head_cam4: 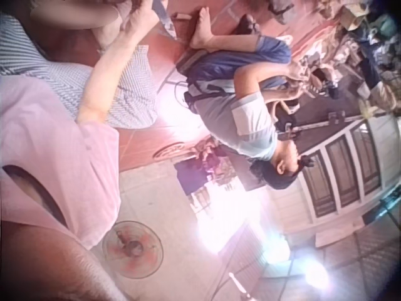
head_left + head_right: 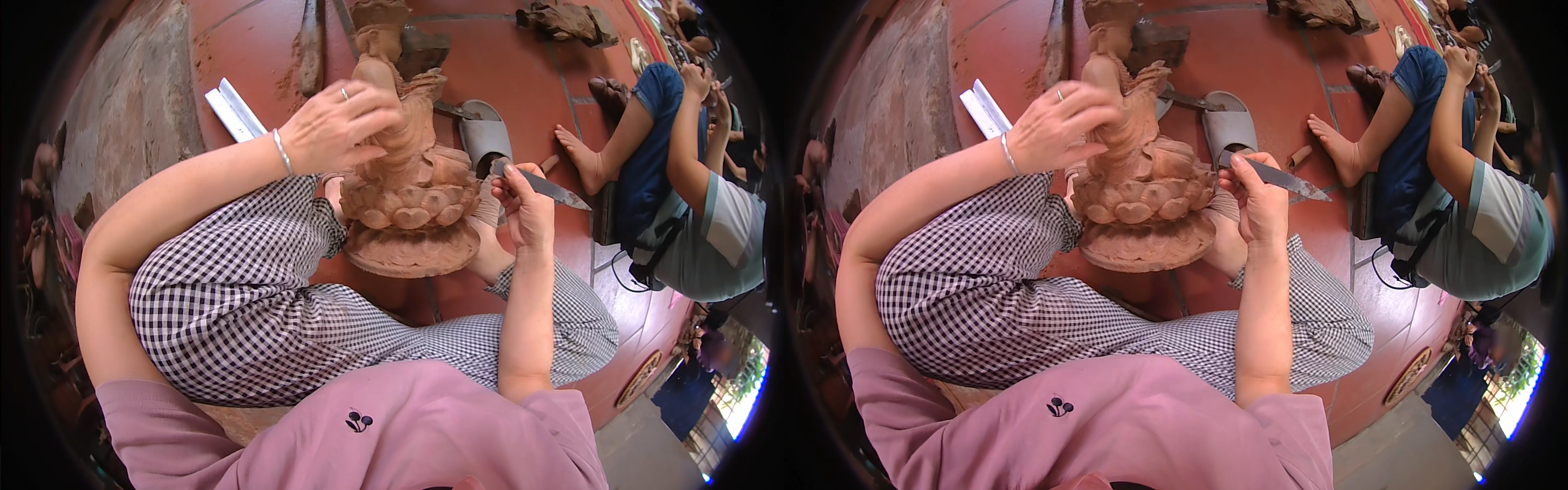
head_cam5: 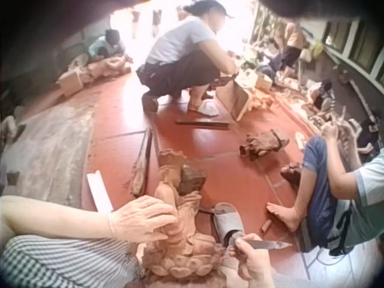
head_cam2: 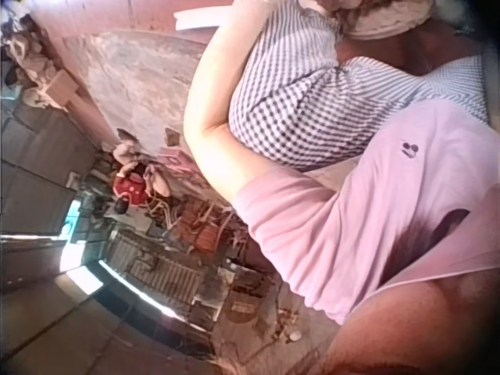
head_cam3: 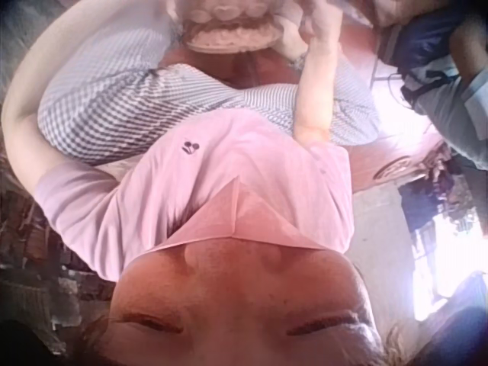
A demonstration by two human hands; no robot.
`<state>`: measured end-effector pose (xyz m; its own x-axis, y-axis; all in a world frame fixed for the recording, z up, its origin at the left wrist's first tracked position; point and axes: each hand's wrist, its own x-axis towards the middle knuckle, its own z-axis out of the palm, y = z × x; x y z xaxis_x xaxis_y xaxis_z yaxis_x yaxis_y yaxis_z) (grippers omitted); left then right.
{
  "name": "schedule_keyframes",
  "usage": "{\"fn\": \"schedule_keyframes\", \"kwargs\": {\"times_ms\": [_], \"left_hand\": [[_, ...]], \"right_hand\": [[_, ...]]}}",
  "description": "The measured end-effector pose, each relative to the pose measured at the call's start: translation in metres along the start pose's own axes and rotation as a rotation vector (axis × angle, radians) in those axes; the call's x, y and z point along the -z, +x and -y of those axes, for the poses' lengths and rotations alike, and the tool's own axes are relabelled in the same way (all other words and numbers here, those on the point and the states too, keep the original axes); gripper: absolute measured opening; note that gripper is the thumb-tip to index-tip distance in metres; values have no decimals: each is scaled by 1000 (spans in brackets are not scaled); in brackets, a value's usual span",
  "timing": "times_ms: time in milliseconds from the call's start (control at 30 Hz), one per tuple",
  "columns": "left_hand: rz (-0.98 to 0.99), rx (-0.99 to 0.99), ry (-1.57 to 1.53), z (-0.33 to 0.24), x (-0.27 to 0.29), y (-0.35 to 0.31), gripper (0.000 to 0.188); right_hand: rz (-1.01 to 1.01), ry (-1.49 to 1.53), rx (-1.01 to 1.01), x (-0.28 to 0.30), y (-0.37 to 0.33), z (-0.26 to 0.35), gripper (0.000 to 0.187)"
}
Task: The person carves a wooden Buddha statue using a chisel and other hand tools. They refine the folds of the robe and details on the back of the figure while sitting on the floor in a workshop with other artisans.
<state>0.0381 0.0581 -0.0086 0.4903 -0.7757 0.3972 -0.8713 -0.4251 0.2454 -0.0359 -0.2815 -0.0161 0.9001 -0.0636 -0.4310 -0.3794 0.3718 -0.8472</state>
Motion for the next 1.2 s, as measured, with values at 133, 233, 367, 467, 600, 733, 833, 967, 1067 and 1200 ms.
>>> {"fn": "schedule_keyframes", "kwargs": {"times_ms": [133, 233, 367, 467, 600, 733, 833, 967, 1067, 1200], "left_hand": [[104, 61, 54, 22, -1, 7, 83], [146, 101, 79, 28, -13, 4, 85], [195, 155, 121, 24, -18, 15, 81], [249, 200, 136, 17, -27, 41, 78], [225, 192, 87, 17, -28, 45, 84], [132, 216, -13, 16, -34, 40, 92], [90, 279, -113, 13, -32, 45, 93], [16, 384, -109, -2, -38, 51, 95], [-43, 459, -129, -14, -39, 50, 101], [-71, 517, -197, -23, -42, 55, 116]], "right_hand": [[10, -42, 58, -20, -3, 7, 19], [83, -157, 23, -39, -4, 22, 21], [284, -294, -113, -56, 18, 39, 23], [371, -474, -199, -64, 45, 57, 24], [396, -747, -329, -79, 71, 75, 20], [487, -1012, -383, -83, 89, 86, 30], [511, -1158, -244, -101, 90, 97, 43], [551, -1163, -356, -102, 97, 89, 49], [526, -1223, -459, -108, 96, 91, 46], [509, -1203, -407, -102, 94, 83, 39]]}}
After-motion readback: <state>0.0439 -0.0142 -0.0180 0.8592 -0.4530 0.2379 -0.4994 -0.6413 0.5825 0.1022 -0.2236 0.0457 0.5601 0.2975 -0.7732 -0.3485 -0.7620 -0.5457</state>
